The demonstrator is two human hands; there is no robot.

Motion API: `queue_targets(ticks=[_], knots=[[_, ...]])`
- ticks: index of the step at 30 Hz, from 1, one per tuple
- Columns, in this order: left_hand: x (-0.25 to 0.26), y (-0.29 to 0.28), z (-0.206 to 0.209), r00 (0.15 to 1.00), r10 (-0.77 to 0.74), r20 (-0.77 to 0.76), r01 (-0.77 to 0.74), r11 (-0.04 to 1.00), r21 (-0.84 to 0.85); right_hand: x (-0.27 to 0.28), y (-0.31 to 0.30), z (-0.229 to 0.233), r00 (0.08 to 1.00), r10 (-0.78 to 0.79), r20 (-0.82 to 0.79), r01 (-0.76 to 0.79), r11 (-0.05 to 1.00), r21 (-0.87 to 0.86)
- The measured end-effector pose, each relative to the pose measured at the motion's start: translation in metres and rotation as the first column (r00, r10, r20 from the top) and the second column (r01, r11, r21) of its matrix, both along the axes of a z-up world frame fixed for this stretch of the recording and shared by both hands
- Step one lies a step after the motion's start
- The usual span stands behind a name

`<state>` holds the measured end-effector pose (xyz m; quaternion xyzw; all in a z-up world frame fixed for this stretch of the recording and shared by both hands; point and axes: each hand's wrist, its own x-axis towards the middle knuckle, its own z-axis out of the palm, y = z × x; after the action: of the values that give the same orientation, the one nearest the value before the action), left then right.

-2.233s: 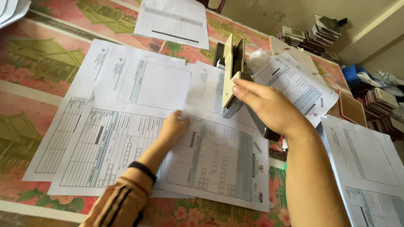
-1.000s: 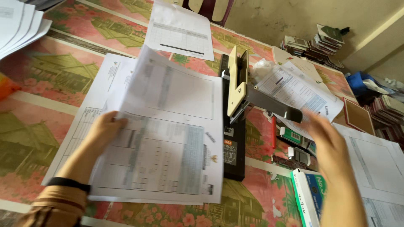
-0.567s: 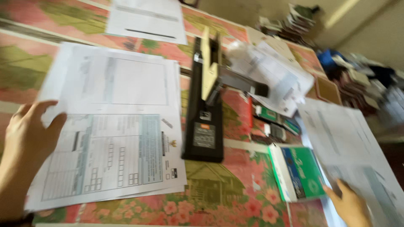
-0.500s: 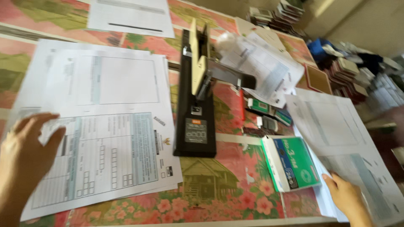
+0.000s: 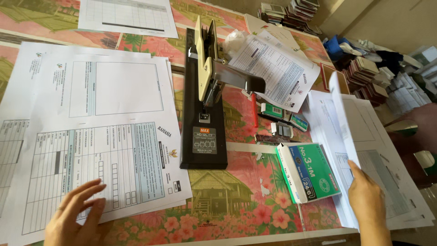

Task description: The person staples sheets of paper together using a large desktop stapler, repeating the process with multiple sets of papers retrieved from a stack.

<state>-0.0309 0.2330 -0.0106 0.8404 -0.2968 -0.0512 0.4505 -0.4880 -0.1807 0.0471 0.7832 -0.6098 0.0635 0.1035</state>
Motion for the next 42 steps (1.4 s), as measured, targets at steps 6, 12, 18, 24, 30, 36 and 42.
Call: queue_targets(ticks=[6, 12, 18, 24, 30, 36, 42], knots=[[-0.046, -0.059, -0.019, 0.821, -0.306, -0.483, 0.312, 0.947, -0.069, 0.062, 0.061, -0.046, 0.971, -0.008, 0.24, -0.053, 0.967, 0.248], [-0.109, -0.147, 0.043, 0.561, -0.623, -0.546, 0.71, 0.701, -0.071, 0.151, 0.184, -0.096, 0.849, 0.368, 0.379, -0.421, 0.905, 0.063], [-0.117, -0.181, 0.029, 0.733, -0.567, -0.377, 0.585, 0.807, -0.077, 0.201, 0.246, -0.086, 0.663, 0.594, 0.455, -0.659, 0.752, -0.023], [-0.084, -0.149, 0.059, 0.583, -0.812, 0.026, 0.766, 0.539, -0.35, 0.131, 0.169, -0.044, 0.519, 0.33, 0.788, -0.246, 0.941, -0.232], [-0.037, -0.109, 0.097, 0.407, -0.913, -0.033, 0.749, 0.354, -0.56, 0.109, 0.08, -0.036, -0.06, -0.285, 0.957, -0.255, 0.931, 0.262], [-0.026, -0.085, 0.133, 0.805, -0.529, -0.268, 0.42, 0.827, -0.374, 0.143, 0.125, 0.012, -0.252, -0.156, 0.955, -0.483, 0.876, 0.016], [-0.043, -0.08, 0.155, 0.958, -0.262, 0.117, 0.287, 0.873, -0.394, 0.169, 0.159, 0.066, -0.007, 0.322, 0.947, -0.37, 0.879, -0.302]])
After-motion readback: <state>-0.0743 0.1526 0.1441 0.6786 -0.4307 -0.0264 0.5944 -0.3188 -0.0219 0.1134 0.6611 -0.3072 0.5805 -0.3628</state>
